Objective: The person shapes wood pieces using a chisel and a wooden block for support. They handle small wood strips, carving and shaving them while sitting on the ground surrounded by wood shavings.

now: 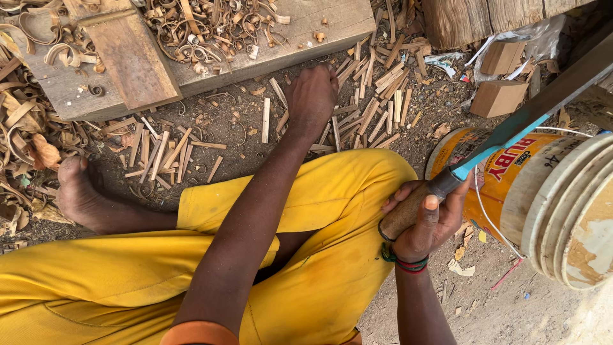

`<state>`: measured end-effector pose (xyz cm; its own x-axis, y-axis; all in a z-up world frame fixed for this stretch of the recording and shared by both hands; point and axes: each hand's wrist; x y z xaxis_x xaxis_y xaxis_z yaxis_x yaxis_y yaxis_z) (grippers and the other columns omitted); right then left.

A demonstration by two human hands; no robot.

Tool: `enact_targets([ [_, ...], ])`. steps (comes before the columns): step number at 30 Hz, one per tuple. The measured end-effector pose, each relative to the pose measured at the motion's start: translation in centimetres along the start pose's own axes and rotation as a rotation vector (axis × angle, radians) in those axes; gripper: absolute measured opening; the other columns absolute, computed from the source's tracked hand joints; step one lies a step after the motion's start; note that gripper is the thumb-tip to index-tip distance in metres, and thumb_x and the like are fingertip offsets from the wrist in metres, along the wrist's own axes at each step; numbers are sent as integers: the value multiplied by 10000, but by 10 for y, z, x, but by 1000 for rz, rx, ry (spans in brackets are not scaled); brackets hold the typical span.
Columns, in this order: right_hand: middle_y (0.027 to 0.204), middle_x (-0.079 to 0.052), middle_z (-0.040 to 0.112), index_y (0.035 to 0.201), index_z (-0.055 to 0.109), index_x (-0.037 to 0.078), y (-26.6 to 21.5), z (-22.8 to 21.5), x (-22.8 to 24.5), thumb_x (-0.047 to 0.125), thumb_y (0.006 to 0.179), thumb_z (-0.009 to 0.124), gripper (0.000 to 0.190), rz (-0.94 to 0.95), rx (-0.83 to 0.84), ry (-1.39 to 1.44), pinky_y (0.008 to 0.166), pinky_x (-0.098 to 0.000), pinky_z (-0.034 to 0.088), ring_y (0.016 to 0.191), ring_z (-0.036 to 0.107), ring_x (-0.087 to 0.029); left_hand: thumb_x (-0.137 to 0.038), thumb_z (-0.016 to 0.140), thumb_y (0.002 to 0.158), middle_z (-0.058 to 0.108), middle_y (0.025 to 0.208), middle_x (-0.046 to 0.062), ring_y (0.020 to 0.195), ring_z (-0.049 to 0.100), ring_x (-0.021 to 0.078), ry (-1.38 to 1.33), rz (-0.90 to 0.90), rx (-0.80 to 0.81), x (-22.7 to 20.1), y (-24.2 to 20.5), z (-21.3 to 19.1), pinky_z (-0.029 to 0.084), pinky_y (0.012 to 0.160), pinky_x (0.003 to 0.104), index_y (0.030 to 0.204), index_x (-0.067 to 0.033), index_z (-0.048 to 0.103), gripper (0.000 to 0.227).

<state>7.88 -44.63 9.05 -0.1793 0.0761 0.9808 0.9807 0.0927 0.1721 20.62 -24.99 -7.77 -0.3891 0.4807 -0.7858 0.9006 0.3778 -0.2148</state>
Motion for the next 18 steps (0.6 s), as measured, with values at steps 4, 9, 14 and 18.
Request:
enact_targets([
  [4,764,-147,584,1735,174,22,1,0,0,412,1120,605,846,-11,3,4,542,-327,535,602,591,-179,-98,653,954,753,732,54,578,686,126,-107,-25,-3,-4,-5,-6,583,649,370,975,-110,766,115],
  [9,771,-151,590,1738,163,27,0,-1,-2,402,1121,606,847,-8,-4,28,537,-327,532,587,590,-177,-142,589,1003,722,703,44,494,640,137,-197,-186,15,-1,-19,-37,552,489,392,1182,-166,732,230],
  [14,786,-151,586,1700,147,22,-1,-1,-4,398,1128,612,827,-15,-12,35,551,-333,540,614,593,-186,-159,646,982,756,687,80,547,686,159,-116,-121,-33,2,-31,-55,559,610,391,1133,-156,770,195],
  [18,792,-150,593,1697,150,21,-1,-2,-4,415,1121,614,838,-6,-15,11,556,-328,539,617,597,-179,-110,647,970,764,795,114,630,741,204,-74,-2,-43,0,-25,-46,604,687,422,1054,-118,786,163],
])
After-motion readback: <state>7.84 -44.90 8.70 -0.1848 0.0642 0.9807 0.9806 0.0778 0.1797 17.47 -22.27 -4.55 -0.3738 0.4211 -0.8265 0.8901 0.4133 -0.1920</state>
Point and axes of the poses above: each hand's wrist, its own y-axis towards the middle knuckle, its own z-axis out of the palm, x = y × z
